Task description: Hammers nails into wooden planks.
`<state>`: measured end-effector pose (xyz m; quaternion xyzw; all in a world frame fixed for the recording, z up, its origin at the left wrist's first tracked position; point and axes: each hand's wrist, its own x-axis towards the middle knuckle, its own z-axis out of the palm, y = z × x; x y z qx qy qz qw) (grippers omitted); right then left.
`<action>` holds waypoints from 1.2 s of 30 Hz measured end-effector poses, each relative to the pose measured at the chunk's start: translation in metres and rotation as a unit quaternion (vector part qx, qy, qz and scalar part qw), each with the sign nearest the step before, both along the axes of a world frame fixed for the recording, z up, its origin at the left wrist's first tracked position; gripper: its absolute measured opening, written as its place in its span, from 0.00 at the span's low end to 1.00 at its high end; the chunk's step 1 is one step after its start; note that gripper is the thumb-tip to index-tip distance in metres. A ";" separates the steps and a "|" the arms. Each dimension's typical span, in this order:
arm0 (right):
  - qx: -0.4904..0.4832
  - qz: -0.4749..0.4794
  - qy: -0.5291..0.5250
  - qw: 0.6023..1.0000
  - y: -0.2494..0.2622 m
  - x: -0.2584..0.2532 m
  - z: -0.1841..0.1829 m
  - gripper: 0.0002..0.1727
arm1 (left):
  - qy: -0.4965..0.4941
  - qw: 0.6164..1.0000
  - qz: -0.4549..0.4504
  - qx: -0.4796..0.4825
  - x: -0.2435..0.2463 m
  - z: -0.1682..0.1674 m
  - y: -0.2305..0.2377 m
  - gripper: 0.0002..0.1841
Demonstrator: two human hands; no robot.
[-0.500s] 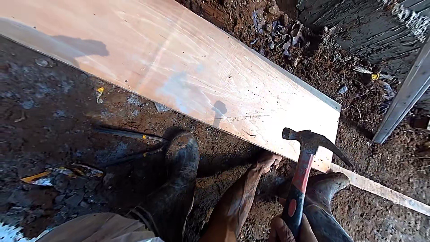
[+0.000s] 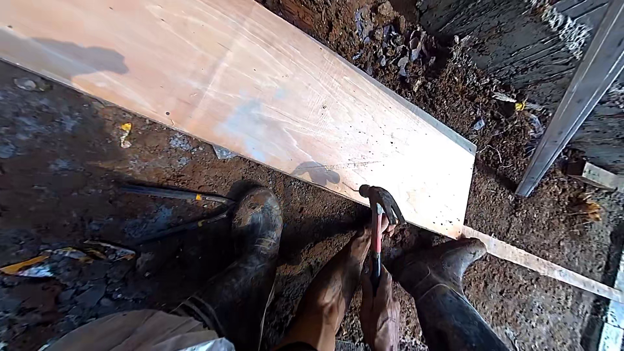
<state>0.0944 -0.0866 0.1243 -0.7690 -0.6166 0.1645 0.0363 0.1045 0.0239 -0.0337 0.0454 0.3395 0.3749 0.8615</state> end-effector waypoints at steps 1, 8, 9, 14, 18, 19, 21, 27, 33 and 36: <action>-0.006 -0.009 0.003 1.000 -0.002 0.000 -0.003 0.25 | -0.024 1.000 0.003 0.012 0.011 -0.014 0.001 0.12; 0.198 -0.054 0.204 0.957 -0.002 -0.001 0.025 0.21 | 0.170 0.977 -0.131 -0.024 -0.052 0.129 0.055 0.12; 0.198 -0.054 0.203 0.957 -0.003 -0.001 0.023 0.18 | 0.171 0.977 -0.125 -0.028 -0.054 0.135 0.056 0.13; -0.065 -0.108 0.068 0.990 0.007 -0.005 0.007 0.23 | 0.015 0.993 0.027 0.112 -0.010 0.005 -0.015 0.10; 0.164 -0.115 0.220 0.955 0.005 0.000 0.035 0.21 | 0.009 0.999 -0.046 -0.027 0.028 -0.018 0.027 0.17; 0.210 -0.109 0.269 0.933 0.007 0.001 0.038 0.17 | 0.013 0.998 -0.050 -0.039 0.027 -0.011 0.031 0.19; 0.209 -0.093 0.268 0.936 0.002 -0.001 0.025 0.13 | 0.052 0.996 -0.050 -0.056 0.017 0.004 0.029 0.17; 0.023 -0.065 0.118 0.991 0.015 -0.013 0.030 0.22 | 0.097 0.989 -0.091 -0.059 -0.013 0.046 0.029 0.10; 0.136 -0.032 0.200 0.970 0.003 0.011 0.014 0.16 | 0.059 0.995 -0.055 -0.059 0.005 0.010 0.021 0.12; -0.106 -0.069 0.095 0.987 0.017 0.007 0.007 0.22 | 0.019 0.999 -0.016 0.024 -0.004 0.019 0.010 0.10</action>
